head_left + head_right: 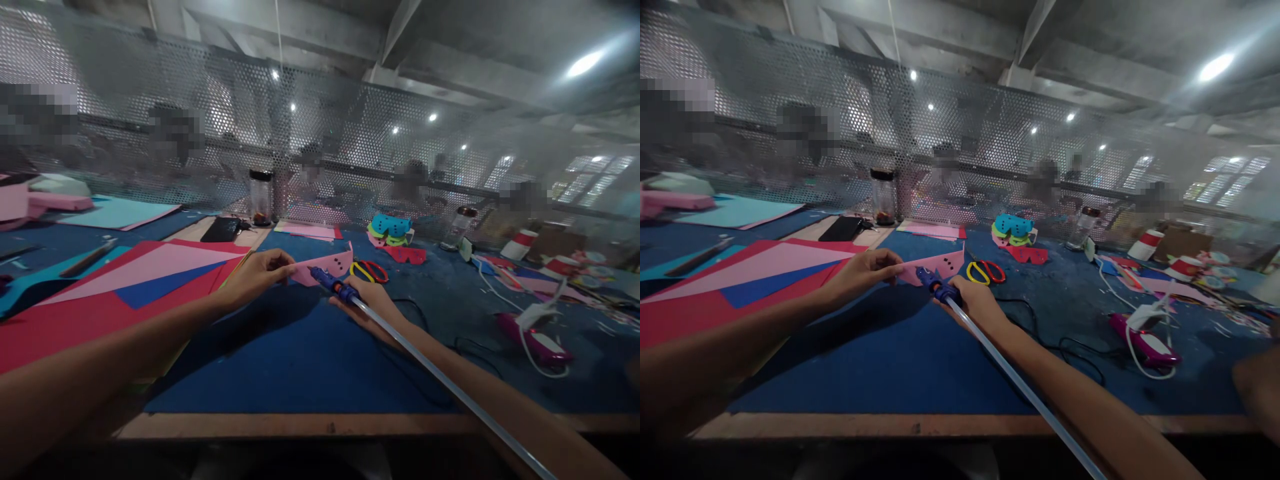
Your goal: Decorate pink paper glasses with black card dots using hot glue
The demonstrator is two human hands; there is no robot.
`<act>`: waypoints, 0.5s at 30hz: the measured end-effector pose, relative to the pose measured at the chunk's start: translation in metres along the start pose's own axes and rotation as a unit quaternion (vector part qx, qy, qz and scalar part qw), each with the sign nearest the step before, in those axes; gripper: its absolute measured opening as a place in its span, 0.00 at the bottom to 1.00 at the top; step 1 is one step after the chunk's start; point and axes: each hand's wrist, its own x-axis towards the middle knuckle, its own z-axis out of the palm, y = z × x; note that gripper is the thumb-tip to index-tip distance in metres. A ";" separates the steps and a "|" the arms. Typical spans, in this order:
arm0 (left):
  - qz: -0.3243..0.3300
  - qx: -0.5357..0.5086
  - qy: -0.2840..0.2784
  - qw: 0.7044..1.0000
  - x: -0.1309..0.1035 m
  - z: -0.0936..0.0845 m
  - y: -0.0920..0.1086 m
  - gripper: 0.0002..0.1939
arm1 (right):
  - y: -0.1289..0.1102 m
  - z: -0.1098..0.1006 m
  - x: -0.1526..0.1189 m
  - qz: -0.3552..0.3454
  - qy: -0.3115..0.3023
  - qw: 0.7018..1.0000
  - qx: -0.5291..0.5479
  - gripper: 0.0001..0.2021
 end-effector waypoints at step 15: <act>0.006 -0.003 -0.006 1.000 0.000 0.001 0.003 0.16 | 0.001 0.002 0.001 0.014 0.003 1.000 -0.020 0.13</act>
